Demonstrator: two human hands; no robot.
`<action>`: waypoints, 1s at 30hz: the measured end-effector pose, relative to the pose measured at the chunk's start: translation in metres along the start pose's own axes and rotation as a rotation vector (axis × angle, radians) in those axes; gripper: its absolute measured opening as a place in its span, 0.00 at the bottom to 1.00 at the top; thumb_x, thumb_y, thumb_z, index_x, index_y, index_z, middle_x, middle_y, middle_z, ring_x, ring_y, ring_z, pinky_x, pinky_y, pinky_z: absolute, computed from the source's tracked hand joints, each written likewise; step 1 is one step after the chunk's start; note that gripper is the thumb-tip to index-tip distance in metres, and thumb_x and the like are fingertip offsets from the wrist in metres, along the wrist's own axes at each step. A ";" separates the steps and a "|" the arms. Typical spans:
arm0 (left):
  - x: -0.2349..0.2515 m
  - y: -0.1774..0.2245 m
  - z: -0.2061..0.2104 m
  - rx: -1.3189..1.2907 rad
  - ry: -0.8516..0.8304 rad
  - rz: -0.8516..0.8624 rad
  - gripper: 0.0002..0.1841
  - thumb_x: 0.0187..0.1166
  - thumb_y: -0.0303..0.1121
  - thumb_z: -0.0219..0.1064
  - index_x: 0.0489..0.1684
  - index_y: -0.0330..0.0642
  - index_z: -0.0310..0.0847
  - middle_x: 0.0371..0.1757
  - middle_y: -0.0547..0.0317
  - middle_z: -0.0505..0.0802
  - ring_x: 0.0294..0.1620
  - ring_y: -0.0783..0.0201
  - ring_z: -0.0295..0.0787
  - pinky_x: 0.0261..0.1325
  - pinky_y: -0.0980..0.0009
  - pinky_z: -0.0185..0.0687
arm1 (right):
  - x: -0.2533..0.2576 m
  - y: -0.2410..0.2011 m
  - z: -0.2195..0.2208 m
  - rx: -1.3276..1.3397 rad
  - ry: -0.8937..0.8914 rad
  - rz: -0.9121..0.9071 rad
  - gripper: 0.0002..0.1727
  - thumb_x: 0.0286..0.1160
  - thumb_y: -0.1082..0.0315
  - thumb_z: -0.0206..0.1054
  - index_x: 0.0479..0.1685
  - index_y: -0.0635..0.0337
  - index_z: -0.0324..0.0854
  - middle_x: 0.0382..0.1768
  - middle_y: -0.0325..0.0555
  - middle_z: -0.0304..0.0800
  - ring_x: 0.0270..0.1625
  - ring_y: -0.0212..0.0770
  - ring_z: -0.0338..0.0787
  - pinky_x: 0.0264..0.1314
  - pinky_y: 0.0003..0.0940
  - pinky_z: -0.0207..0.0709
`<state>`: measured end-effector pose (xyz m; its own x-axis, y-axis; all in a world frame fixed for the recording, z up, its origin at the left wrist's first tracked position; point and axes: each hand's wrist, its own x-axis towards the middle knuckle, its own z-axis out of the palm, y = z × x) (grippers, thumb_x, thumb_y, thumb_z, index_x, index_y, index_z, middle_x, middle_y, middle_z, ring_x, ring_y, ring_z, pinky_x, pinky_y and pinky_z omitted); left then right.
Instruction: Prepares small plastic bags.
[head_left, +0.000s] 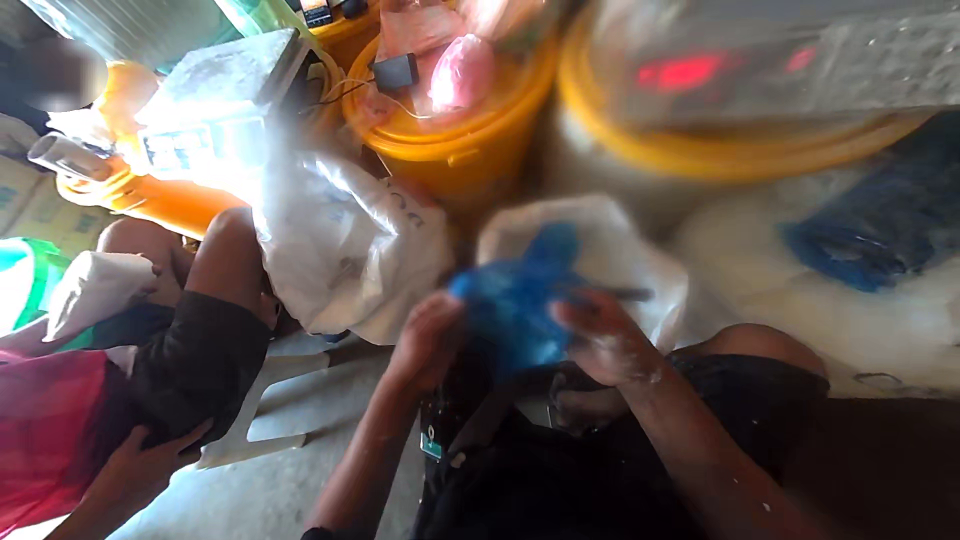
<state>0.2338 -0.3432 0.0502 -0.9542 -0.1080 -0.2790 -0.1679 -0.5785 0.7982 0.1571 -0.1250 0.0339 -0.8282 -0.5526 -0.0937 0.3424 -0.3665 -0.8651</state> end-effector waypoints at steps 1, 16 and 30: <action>0.003 0.007 -0.008 -0.148 0.080 -0.046 0.14 0.85 0.33 0.51 0.41 0.48 0.87 0.41 0.58 0.96 0.45 0.65 0.93 0.51 0.64 0.90 | -0.004 -0.002 -0.009 0.032 0.017 -0.017 0.14 0.65 0.53 0.81 0.45 0.49 0.92 0.41 0.35 0.96 0.45 0.31 0.94 0.52 0.33 0.91; -0.036 0.116 -0.113 0.390 0.483 0.737 0.13 0.83 0.36 0.64 0.60 0.41 0.75 0.44 0.62 0.91 0.44 0.66 0.90 0.51 0.64 0.90 | -0.117 -0.062 -0.124 -0.038 0.860 -0.340 0.14 0.84 0.67 0.49 0.40 0.43 0.82 0.32 0.28 0.93 0.35 0.26 0.91 0.40 0.28 0.89; 0.037 -0.073 0.075 0.502 -1.056 -0.170 0.06 0.82 0.28 0.63 0.42 0.38 0.87 0.36 0.72 0.91 0.37 0.85 0.85 0.44 0.82 0.83 | -0.079 -0.030 -0.026 -0.074 0.563 -0.259 0.10 0.82 0.75 0.57 0.55 0.57 0.78 0.36 0.27 0.88 0.35 0.20 0.86 0.42 0.19 0.84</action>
<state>0.1926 -0.2441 0.0214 -0.6023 0.7982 -0.0105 -0.1664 -0.1127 0.9796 0.2011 -0.0507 0.0546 -0.9939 0.0343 -0.1047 0.0846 -0.3719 -0.9244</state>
